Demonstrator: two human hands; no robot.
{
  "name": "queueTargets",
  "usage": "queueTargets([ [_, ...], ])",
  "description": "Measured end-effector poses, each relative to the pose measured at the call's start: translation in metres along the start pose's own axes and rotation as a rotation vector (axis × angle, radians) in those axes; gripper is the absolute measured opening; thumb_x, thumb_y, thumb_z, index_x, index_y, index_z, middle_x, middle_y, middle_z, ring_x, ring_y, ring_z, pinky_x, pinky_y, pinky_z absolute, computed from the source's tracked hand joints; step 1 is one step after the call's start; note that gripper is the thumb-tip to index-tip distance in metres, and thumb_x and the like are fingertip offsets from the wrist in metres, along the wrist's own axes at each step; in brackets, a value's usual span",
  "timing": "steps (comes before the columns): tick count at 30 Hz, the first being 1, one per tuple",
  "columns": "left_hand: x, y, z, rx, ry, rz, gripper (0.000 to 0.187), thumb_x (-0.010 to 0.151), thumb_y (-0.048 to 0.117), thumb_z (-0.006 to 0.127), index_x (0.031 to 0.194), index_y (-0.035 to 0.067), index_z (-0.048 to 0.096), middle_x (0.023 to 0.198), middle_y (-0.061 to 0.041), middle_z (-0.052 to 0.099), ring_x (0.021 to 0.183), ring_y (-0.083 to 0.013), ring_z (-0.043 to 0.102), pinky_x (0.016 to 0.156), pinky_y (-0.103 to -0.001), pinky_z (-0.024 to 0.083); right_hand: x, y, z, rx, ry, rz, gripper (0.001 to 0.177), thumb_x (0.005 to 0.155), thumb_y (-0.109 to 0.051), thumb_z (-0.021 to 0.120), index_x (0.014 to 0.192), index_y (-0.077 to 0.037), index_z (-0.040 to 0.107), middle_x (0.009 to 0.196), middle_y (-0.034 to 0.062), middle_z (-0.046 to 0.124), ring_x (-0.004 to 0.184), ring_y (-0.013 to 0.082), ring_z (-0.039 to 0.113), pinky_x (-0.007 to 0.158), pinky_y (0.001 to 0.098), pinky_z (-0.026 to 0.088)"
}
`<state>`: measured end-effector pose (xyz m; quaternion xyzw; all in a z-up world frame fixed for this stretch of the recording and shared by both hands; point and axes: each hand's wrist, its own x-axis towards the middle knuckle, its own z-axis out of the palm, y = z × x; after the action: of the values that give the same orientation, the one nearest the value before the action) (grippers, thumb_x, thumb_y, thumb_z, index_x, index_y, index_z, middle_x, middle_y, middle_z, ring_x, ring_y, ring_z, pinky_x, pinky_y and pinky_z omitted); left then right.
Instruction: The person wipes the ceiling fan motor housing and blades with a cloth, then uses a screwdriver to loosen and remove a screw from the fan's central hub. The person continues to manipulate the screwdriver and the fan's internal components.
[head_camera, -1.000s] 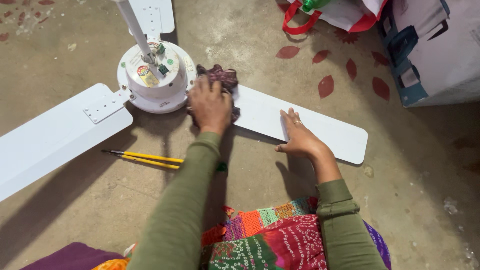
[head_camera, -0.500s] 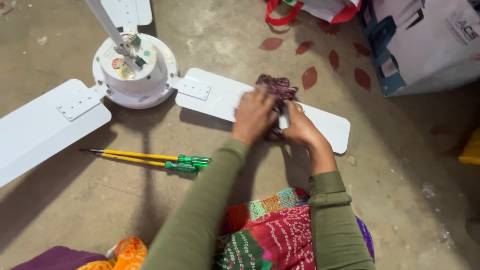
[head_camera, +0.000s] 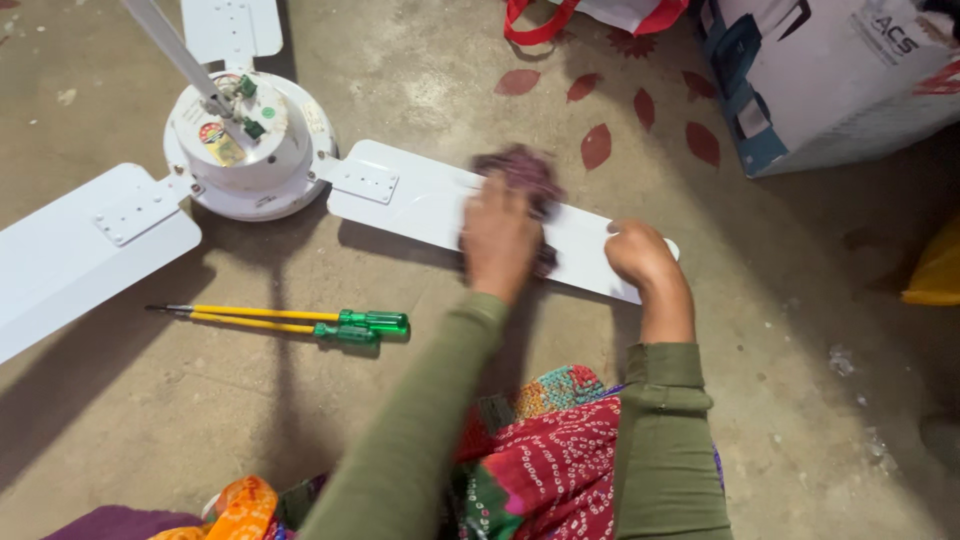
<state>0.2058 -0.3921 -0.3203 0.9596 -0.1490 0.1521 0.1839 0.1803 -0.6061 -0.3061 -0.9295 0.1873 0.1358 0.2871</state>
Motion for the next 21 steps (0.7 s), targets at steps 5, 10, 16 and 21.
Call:
queueTargets([
  [5,-0.049,0.110,0.022,-0.169,0.071,0.141,0.068,0.083,0.020,0.065,0.144,-0.009,0.057,0.155,-0.022,0.051,0.144,-0.0389,0.047,0.116,-0.045,0.039,-0.010,-0.019,-0.018,0.142,0.080,0.164,0.070,0.105,-0.058,0.039,0.139,0.000,0.057,0.144,0.0280,0.054,0.138,0.0428,0.048,0.114,0.0483,0.037],
  [10,-0.052,0.082,0.015,-0.152,0.041,0.326,0.051,0.086,0.024,0.065,0.128,-0.004,0.060,0.150,-0.026,0.048,0.142,-0.0435,0.046,0.115,-0.051,0.038,-0.018,-0.036,-0.017,0.147,0.007,0.154,0.082,0.099,-0.068,0.031,0.147,-0.005,0.053,0.149,0.0253,0.051,0.143,0.0414,0.044,0.117,0.0486,0.034],
  [16,-0.010,-0.073,-0.036,0.060,0.010,0.149,0.053,0.085,0.029,0.069,0.125,-0.003,0.061,0.147,-0.027,0.049,0.138,-0.0415,0.048,0.111,-0.051,0.039,-0.014,-0.043,0.021,-0.090,-0.070,0.089,0.099,0.093,-0.079,0.039,0.147,0.004,0.048,0.148,0.0308,0.049,0.149,0.0461,0.031,0.123,0.0555,0.020],
  [21,-0.009,-0.177,-0.092,0.089,0.019,0.060,0.055,0.083,0.028,0.069,0.130,0.001,0.062,0.142,-0.029,0.052,0.128,-0.0425,0.050,0.107,-0.051,0.041,-0.017,-0.044,0.030,-0.122,-0.043,0.059,0.100,0.096,-0.078,0.042,0.146,0.007,0.051,0.148,0.0356,0.050,0.152,0.0453,0.031,0.127,0.0567,0.018],
])
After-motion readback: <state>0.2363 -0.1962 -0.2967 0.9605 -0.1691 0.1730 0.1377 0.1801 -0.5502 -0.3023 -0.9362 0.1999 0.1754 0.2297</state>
